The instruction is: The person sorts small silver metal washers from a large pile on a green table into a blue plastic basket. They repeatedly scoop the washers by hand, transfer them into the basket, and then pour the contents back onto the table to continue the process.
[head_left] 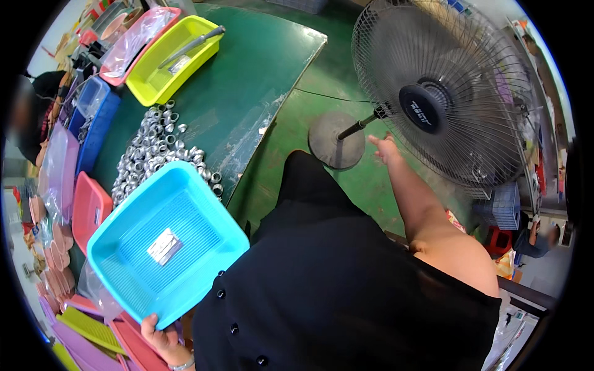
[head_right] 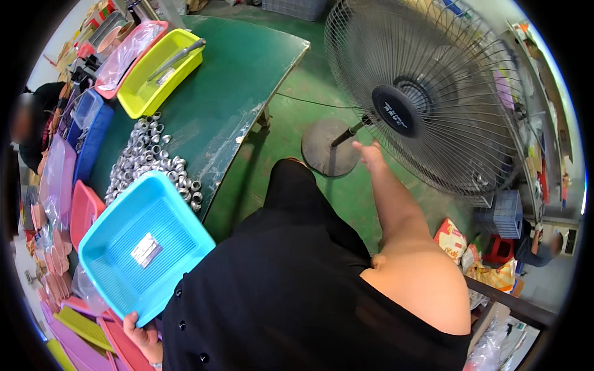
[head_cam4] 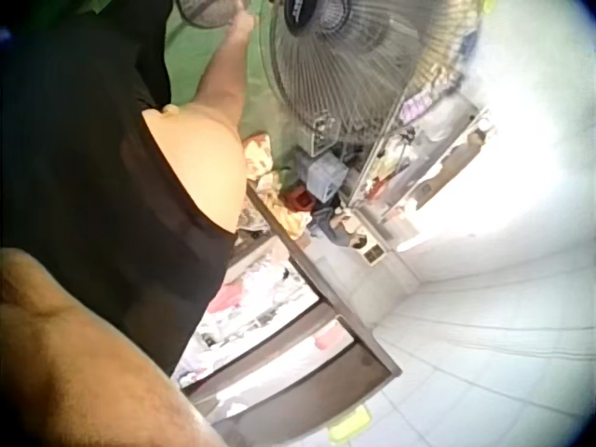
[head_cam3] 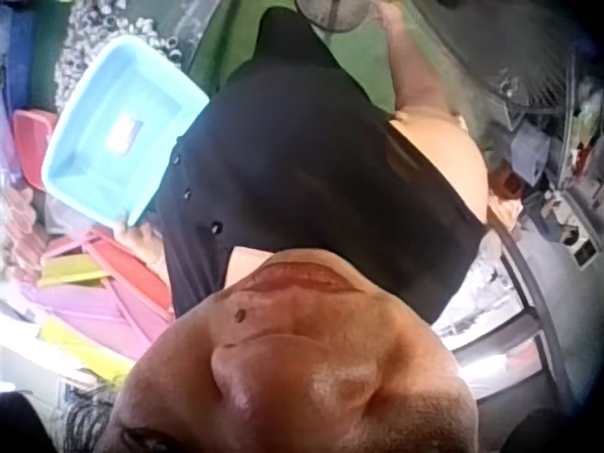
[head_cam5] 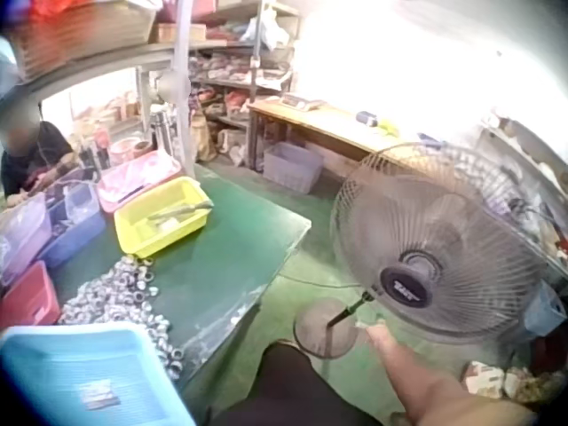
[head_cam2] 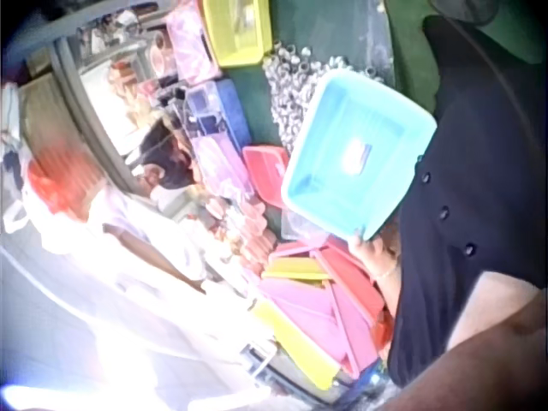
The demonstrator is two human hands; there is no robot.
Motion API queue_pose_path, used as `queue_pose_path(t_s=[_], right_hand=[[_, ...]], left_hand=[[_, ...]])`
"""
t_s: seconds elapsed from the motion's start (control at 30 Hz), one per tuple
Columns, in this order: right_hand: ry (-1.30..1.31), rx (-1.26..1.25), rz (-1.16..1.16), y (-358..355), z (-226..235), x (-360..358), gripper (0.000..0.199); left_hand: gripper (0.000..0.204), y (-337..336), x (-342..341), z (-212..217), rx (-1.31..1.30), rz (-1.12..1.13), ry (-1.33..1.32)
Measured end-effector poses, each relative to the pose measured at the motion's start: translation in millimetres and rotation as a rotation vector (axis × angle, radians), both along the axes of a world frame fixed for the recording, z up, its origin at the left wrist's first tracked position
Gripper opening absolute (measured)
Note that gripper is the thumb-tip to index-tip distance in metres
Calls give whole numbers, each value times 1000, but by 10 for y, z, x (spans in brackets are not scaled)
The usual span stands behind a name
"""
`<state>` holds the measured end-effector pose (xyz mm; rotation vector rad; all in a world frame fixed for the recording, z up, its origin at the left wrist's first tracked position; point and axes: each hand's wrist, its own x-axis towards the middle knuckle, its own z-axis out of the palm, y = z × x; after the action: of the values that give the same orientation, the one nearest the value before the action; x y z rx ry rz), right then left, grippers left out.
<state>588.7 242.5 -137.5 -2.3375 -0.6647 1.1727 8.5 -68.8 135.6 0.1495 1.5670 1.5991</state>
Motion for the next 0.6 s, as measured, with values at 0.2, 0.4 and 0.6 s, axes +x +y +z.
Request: queue_pose_path(t_s=[0.2,0.4,0.6], right_hand=[[-128,456,-199,748,-1420,1073,78],[58,752,-239,1182,-1135,1147,59],[-259,704,87,1374,-1294,1312,63]], left_hand=[[62,-156,-115,-304,8,89,178],[64,-423,117,-688,87,172,196],[70,-653,709,-701,140,307,184]])
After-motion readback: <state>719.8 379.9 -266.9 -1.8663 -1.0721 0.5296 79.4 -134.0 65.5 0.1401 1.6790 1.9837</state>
